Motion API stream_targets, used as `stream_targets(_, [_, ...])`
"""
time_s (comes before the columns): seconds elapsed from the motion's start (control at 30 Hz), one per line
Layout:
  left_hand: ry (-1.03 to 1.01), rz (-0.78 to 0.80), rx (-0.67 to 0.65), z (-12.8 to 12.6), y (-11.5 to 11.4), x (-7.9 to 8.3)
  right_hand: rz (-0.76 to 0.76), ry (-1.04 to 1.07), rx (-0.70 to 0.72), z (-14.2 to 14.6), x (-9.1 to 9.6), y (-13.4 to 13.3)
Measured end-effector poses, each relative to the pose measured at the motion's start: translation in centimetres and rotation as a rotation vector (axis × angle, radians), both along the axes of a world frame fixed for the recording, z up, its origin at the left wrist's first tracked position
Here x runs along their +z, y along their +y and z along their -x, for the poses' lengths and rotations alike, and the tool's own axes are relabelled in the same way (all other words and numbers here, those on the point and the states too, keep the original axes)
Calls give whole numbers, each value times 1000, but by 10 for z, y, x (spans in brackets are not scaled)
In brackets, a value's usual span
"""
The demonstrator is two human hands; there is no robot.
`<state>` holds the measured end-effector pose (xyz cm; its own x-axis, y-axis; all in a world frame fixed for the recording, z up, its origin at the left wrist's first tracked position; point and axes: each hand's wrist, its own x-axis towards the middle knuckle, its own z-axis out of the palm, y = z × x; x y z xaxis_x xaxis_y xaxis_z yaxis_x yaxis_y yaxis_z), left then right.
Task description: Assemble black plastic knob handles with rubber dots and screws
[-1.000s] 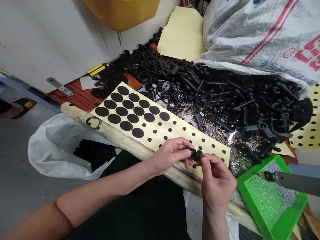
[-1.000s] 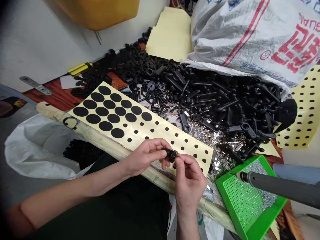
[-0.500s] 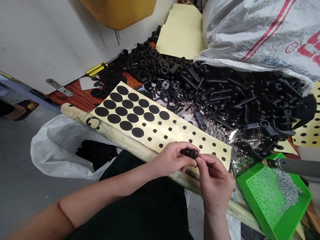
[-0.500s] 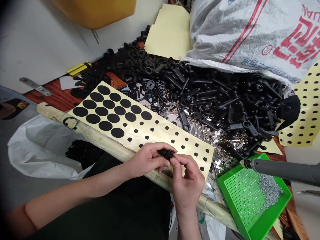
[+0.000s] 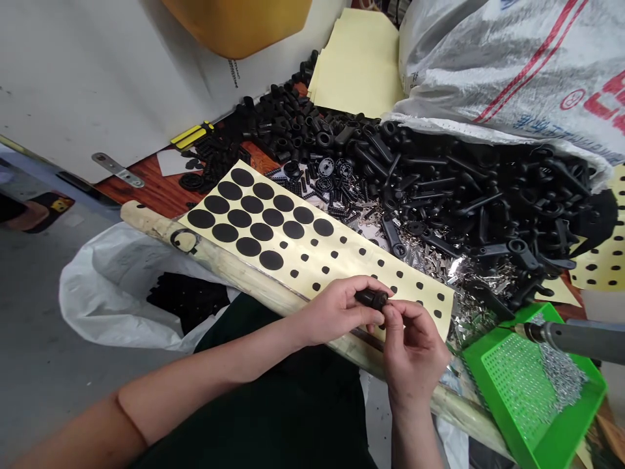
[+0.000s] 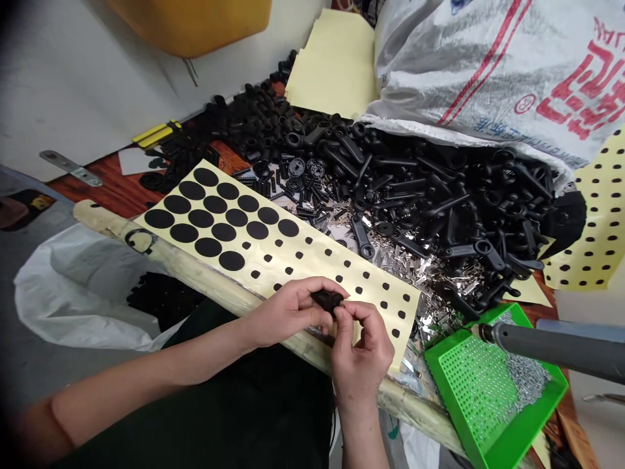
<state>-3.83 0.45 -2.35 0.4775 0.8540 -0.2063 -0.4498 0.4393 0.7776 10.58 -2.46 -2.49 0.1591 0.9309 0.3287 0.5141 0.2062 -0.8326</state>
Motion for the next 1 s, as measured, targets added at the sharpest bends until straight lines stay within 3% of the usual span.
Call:
stream_targets(0.2, [19, -83, -71, 6, -1, -3, 108, 28, 123, -11, 6, -4])
stream_targets(0.37, [128, -198, -101, 6, -1, -3, 128, -25, 85, -16, 12, -3])
stream_targets(0.47, [65, -144, -144, 5, -1, 0, 86, -24, 89, -18, 15, -3])
stream_targets(0.7, [29, -57, -70, -5, -4, -5, 132, 79, 66, -29, 11, -7])
stream_targets(1.0, [259, -111, -31, -7, -7, -3, 132, -10, 148, -33, 9, -4])
